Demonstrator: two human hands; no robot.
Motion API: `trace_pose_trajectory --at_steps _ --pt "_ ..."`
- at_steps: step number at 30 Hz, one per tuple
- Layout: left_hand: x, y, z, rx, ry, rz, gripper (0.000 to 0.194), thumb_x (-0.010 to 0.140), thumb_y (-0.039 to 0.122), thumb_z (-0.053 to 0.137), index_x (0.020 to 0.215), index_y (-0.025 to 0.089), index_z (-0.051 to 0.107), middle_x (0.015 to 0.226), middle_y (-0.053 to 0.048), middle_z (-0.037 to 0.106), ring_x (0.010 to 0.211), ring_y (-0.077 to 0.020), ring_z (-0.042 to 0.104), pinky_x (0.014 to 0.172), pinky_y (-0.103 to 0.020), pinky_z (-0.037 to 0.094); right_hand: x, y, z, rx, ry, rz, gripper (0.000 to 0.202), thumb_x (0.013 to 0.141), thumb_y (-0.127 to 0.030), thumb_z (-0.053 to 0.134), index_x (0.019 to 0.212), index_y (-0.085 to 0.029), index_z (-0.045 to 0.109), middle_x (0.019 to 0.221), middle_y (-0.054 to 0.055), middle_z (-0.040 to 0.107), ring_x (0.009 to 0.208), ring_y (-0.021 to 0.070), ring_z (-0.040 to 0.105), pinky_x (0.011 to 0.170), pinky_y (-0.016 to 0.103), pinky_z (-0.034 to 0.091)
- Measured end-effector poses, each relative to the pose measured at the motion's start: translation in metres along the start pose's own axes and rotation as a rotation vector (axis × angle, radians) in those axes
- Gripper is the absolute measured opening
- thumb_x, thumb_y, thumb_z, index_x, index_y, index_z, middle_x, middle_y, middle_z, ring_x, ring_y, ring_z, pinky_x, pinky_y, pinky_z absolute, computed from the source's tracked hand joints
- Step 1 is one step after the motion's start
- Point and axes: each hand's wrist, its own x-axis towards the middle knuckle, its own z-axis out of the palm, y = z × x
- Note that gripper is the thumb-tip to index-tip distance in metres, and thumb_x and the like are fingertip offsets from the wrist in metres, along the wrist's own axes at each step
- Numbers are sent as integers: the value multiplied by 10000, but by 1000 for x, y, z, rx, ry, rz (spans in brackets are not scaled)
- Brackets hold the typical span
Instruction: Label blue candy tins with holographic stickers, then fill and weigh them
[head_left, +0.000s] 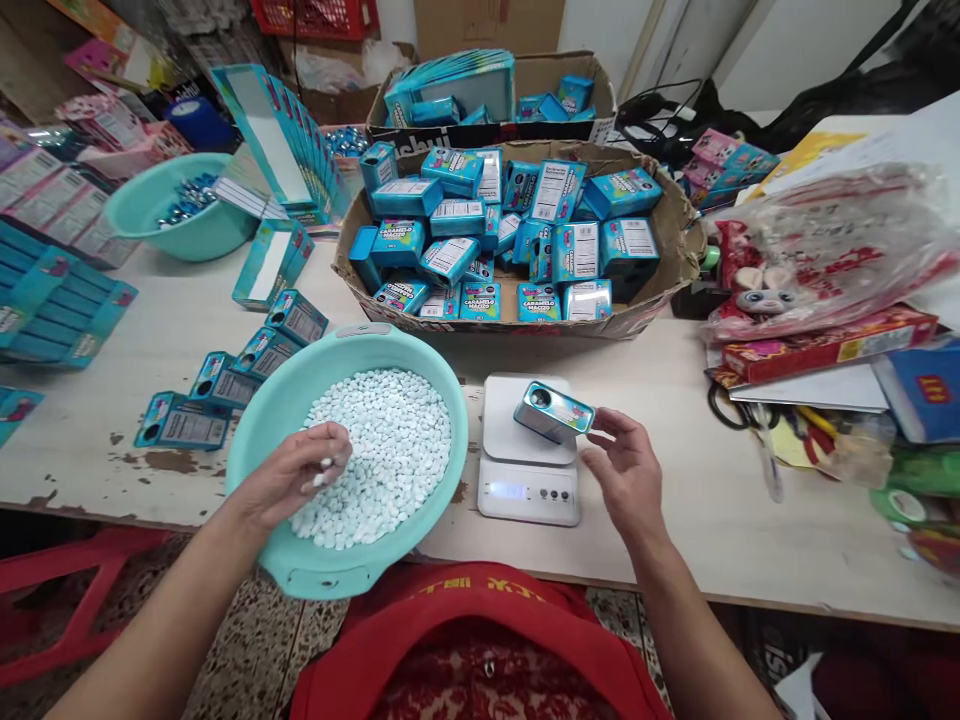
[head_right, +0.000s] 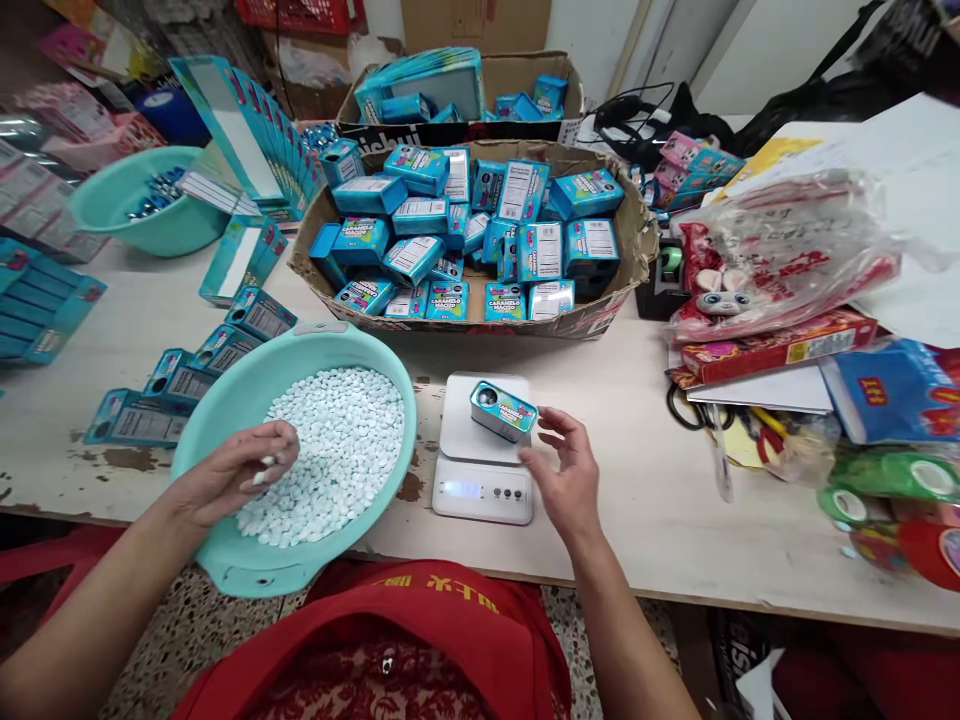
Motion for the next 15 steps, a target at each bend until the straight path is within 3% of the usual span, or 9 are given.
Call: trace_pose_trajectory --at_steps 2,4,7,9,11,13,15 --pt "4 1 -2 -127 51 9 333 666 472 652 740 182 505 573 47 415 420 -57 295 356 -179 153 3 -2 11 -95 -68 -28 635 621 -394 784 1181 -233 533 1168 86 609 1009 235 591 859 399 497" --pt "10 -1 2 -20 85 0 361 702 528 596 723 177 511 543 42 404 416 -68 296 363 -188 165 8 -5 21 -179 -71 -22 608 626 -408 780 1158 -224 549 1106 72 633 954 229 602 841 391 495" --pt "16 -8 16 493 89 87 365 781 519 512 690 168 542 568 6 459 498 -115 417 452 -222 313 14 -11 31 -186 -31 4 436 676 -441 734 1017 -202 608 925 42 667 824 207 612 776 370 499" --pt "13 -15 30 888 50 230 304 808 454 498 743 167 574 730 -51 566 708 -192 544 616 -282 419 16 -20 33 -157 -24 12 407 672 -447 735 971 -194 621 849 28 668 763 195 607 731 353 502" --pt "6 -22 42 1180 -28 298 242 839 379 458 841 168 578 895 -95 608 855 -249 571 719 -336 434 16 -33 33 -126 -32 -4 409 663 -440 745 966 -192 627 820 21 670 727 186 607 696 337 506" --pt "-1 -26 51 1334 -105 247 231 873 322 393 896 166 563 893 -107 618 820 -256 587 704 -348 430 13 -48 34 -106 -50 -41 401 662 -424 754 969 -197 630 805 14 674 708 179 612 671 321 512" --pt "-7 -27 53 1345 -116 173 225 884 301 371 847 169 551 778 -86 611 719 -236 586 648 -324 413 10 -64 37 -99 -82 -94 375 670 -401 758 966 -206 633 800 5 677 699 174 618 652 306 516"
